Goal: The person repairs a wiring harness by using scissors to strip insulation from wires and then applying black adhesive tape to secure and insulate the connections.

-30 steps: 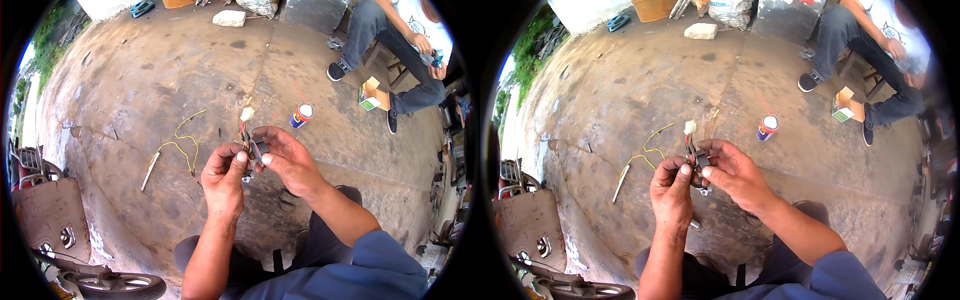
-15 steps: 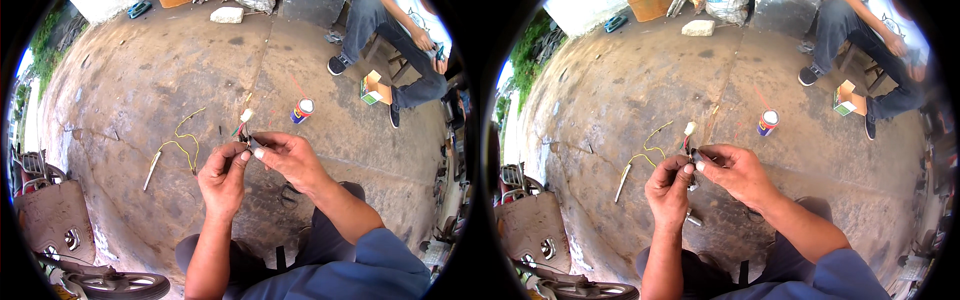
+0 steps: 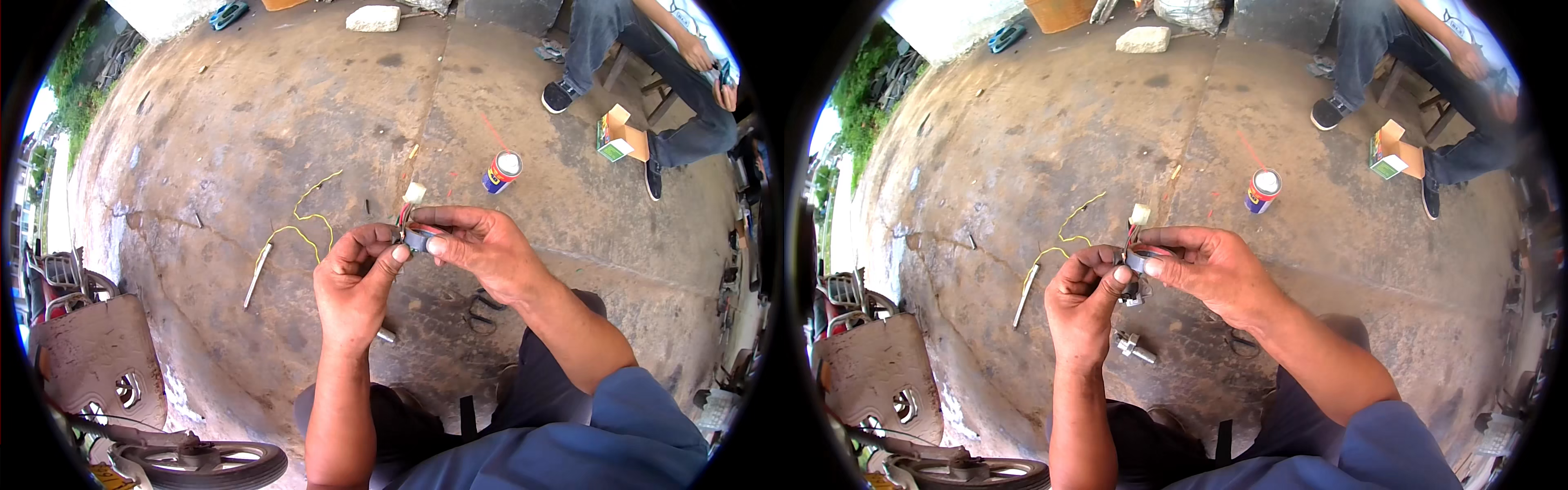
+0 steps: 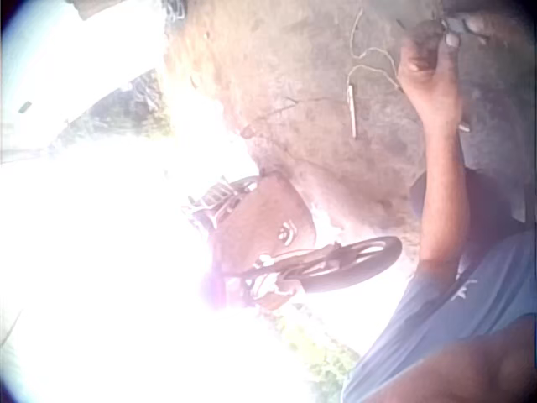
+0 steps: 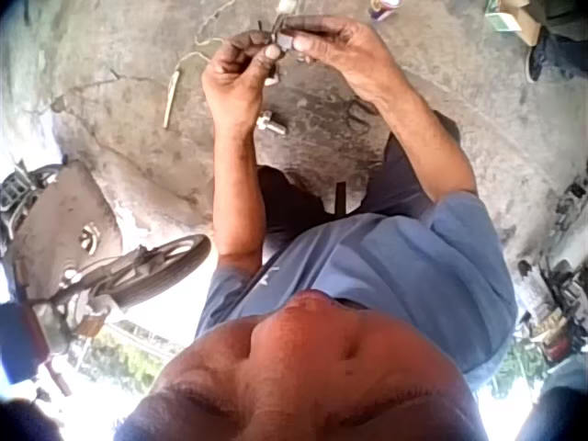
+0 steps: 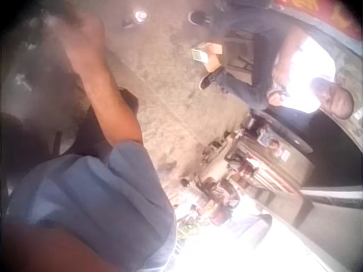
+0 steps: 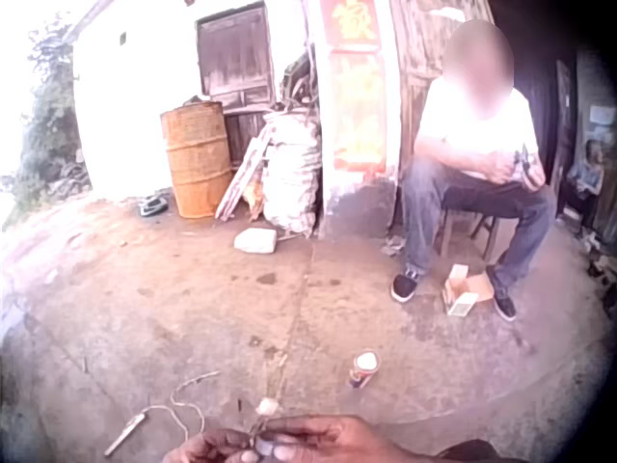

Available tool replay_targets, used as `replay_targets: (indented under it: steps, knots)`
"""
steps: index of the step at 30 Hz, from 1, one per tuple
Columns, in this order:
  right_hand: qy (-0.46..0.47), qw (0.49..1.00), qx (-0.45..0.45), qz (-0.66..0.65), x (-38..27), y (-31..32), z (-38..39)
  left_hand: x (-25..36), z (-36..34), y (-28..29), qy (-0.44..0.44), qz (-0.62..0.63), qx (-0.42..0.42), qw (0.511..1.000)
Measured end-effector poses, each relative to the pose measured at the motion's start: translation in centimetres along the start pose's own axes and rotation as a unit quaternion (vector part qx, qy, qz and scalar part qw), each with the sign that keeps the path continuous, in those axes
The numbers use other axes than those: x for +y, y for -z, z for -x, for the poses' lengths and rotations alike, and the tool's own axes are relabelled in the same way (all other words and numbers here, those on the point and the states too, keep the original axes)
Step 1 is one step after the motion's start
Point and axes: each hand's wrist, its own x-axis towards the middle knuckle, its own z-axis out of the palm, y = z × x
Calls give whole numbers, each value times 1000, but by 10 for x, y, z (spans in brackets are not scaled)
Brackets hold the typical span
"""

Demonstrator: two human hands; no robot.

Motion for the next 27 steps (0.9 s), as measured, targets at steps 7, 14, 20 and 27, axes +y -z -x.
replay_targets:
  steps: [7, 14, 20, 27]
  knots:
    - [39, 998, -23, 36, 3, -3, 0, -1, 1, 4, -23, -40, 14, 999]
    - [78, 960, -23, 267, 7, 1, 2, 4, 1, -2, -291, -418, -22, 860]
    - [72, 973, -6, 217, 12, -7, 5, -9, -1, -1, -357, -518, 35, 776]
    - [-13, 996, 15, 92, 19, -9, 7, -8, 2, -1, -302, -515, 18, 802]
